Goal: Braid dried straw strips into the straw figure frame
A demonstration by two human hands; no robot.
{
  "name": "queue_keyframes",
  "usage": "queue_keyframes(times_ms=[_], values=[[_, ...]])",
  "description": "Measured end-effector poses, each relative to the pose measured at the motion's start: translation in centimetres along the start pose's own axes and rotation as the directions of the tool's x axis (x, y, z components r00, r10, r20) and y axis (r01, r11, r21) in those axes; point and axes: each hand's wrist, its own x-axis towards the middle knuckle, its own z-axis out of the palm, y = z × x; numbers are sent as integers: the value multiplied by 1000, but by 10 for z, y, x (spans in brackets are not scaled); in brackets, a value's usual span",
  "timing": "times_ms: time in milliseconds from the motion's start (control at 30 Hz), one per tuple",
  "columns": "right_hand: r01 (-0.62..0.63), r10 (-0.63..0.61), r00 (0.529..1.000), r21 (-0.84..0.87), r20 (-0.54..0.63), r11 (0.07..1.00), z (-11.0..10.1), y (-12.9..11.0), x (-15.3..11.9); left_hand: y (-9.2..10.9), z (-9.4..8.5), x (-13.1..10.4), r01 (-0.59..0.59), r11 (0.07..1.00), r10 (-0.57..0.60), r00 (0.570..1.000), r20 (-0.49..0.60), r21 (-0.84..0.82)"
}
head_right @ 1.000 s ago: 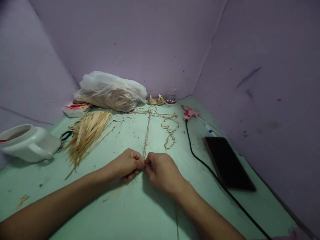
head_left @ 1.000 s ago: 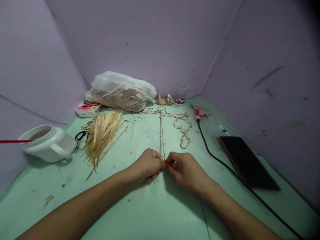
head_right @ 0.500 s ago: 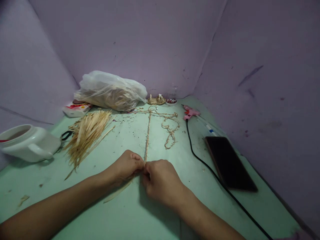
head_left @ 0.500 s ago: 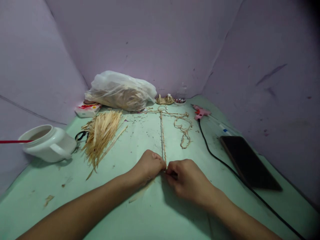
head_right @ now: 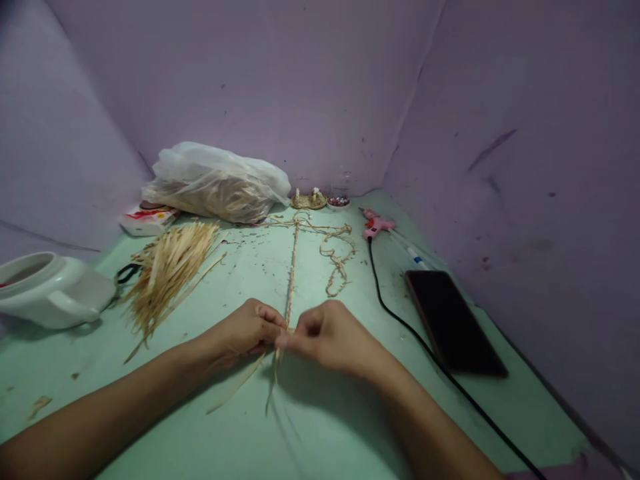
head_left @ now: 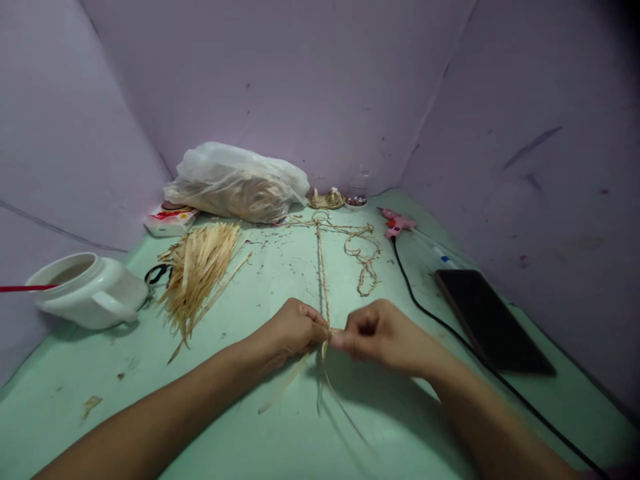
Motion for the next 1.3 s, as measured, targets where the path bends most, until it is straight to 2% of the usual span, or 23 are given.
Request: queue_keyframes(times_ms=[67, 100, 133, 200, 267, 400, 567, 667, 733, 833, 933, 1033, 1133, 1233, 1300], values=[[-59, 98, 978, 204, -183, 977, -5, 3, 7, 1, 0, -1, 15, 1000, -15, 1000, 6, 4], [-75, 138, 967, 283, -213, 956, -5, 5, 11, 2, 0, -1, 19, 1000, -19, 1000, 7, 4], [-89, 163, 968, 342, -192, 935, -3, 6, 14, 3, 0, -1, 20, 1000, -20, 1000, 10, 0], [-132, 170, 983, 389, -64, 911, 5, 9, 17, 3, 0, -2, 14, 1000, -14, 1000, 20, -11], [-134, 143, 990, 350, 0, 927, 14, 10, 18, 3, 0, -2, 5, 1000, -4, 1000, 28, -21], [-123, 145, 985, 219, -91, 968, 23, 11, 17, 0, 0, 1, -12, 999, 11, 999, 38, 33], [-154, 182, 973, 184, -145, 971, 23, 12, 16, -5, -5, 4, -128, 944, 143, 989, -27, 304], [-168, 204, 969, 233, -140, 958, 22, 11, 16, -4, -6, -1, -194, 839, 254, 966, -52, 509], [-176, 217, 968, 279, -124, 944, 22, 9, 16, -2, -3, -9, -210, 711, 340, 938, -66, 671], [-160, 211, 972, 375, -100, 913, 23, 6, 16, 2, 5, -25, -172, 494, 423, 904, -62, 852], [-138, 198, 977, 463, -84, 876, 25, 4, 16, 1, 18, -40, -148, 311, 435, 900, -3, 939], [-146, 215, 972, 480, -92, 865, 27, 3, 15, -6, 30, -49, -167, 173, 445, 892, 75, 971], [-142, 209, 974, 487, -86, 862, 27, 1, 14, -16, 41, -51, -222, 110, 435, 887, 154, 969], [-136, 194, 979, 518, -59, 845, 27, 1, 13, -21, 47, -49, -245, 121, 403, 898, 178, 962], [-139, 187, 982, 535, -37, 833, 27, 2, 13, -17, 45, -50, -245, 148, 383, 907, 173, 958]])
